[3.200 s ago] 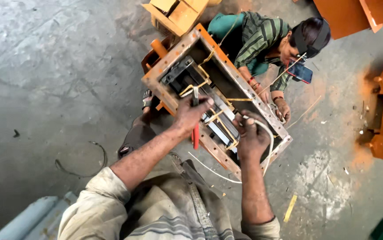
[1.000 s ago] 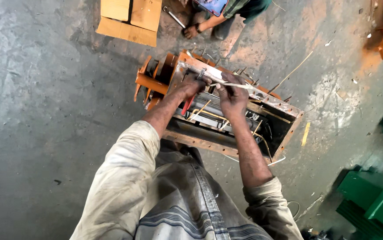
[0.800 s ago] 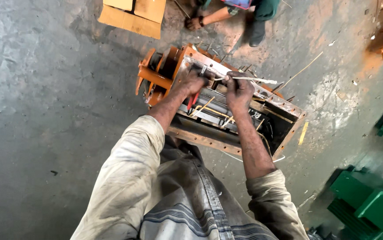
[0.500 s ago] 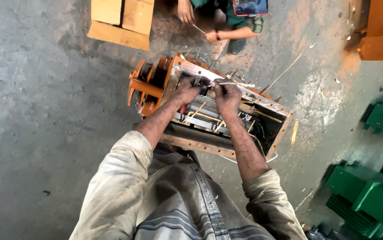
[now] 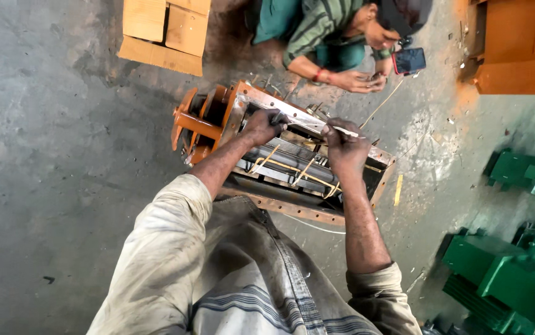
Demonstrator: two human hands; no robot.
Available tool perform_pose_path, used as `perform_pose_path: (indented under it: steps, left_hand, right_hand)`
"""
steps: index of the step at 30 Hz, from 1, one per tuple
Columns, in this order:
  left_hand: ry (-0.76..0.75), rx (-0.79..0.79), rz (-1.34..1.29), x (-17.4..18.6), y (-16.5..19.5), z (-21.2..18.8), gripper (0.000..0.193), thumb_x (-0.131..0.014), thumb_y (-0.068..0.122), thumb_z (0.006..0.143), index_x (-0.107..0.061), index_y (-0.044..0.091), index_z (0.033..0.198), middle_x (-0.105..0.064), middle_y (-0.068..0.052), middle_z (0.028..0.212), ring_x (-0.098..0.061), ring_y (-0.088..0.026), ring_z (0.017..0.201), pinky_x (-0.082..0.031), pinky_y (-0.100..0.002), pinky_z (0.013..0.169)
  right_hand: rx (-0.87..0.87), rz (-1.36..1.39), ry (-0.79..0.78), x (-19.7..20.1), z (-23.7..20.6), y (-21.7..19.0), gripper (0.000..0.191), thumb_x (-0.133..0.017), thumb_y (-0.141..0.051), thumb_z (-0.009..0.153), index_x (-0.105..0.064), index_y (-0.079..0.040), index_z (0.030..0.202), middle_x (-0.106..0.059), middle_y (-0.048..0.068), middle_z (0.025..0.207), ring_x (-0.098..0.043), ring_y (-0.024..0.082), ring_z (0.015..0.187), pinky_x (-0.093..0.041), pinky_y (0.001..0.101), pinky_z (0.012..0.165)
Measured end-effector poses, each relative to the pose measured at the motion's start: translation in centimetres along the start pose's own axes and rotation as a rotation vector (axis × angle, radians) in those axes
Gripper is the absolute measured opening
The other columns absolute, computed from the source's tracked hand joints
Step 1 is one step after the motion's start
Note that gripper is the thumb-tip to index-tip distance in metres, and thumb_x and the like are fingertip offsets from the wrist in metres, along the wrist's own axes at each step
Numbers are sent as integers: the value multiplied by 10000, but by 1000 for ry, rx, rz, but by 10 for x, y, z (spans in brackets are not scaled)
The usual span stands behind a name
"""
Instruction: The person cuts a white cable with pliers and routes it into an orange metal enclosure, threading the wire through openings and positioning it inside the housing. They repeatedly pull, bend, and trim the cable while working over the open enclosure on the floor.
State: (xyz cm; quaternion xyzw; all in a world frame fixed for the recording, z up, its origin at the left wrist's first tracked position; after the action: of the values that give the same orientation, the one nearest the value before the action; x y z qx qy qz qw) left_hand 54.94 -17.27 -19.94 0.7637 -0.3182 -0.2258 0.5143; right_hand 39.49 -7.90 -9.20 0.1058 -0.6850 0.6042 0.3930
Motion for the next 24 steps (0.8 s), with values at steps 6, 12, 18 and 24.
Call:
perform_pose_path:
  steps: [6, 12, 18, 24]
  left_hand:
    - [-21, -9, 22, 3, -3, -2, 171, -761, 234, 890, -756, 183, 1054, -757, -53, 1043, -703, -202, 989, -537, -362, 912]
    - [-34, -39, -13, 5, -6, -1, 170, -765, 225, 889, -755, 151, 1042, -756, -56, 1014, -700, -191, 961, -537, -360, 886]
    - [-24, -78, -31, 4, -6, 3, 168, -775, 202, 876, -760, 128, 1026, -759, -56, 980, -695, -163, 924, -546, -355, 871]
    - [-63, 3, -66, 3, -6, 1, 151, -760, 191, 885, -753, 123, 1020, -765, -56, 955, -692, -160, 915, -550, -337, 867]
  right_hand:
    - [-437, 312, -79, 2, 5, 22, 146, -681, -21, 979, -675, 53, 1104, -736, 125, 950, -752, 185, 789, -664, 312, 709]
    - [-323, 297, 6, 22, -6, 20, 145, -676, -61, 1023, -679, 42, 1125, -730, 110, 981, -741, 168, 842, -661, 310, 761]
    - [-244, 242, 130, 28, -19, 24, 164, -677, -63, 1004, -665, 41, 1129, -738, 121, 945, -754, 189, 818, -659, 315, 733]
    - [-213, 307, 147, 20, -28, 23, 197, -695, -86, 1021, -678, 49, 1163, -727, 131, 977, -747, 193, 851, -680, 338, 792]
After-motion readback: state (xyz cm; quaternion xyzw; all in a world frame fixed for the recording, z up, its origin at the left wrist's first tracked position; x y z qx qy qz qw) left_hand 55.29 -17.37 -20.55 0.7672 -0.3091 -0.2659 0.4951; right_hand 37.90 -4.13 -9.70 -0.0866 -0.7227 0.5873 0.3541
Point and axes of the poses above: each hand's wrist, its own z-axis towards the middle knuckle, its own x-axis out of the back of the hand, y = z × x, the point moved 2 cm from there along z, towards the middle knuckle
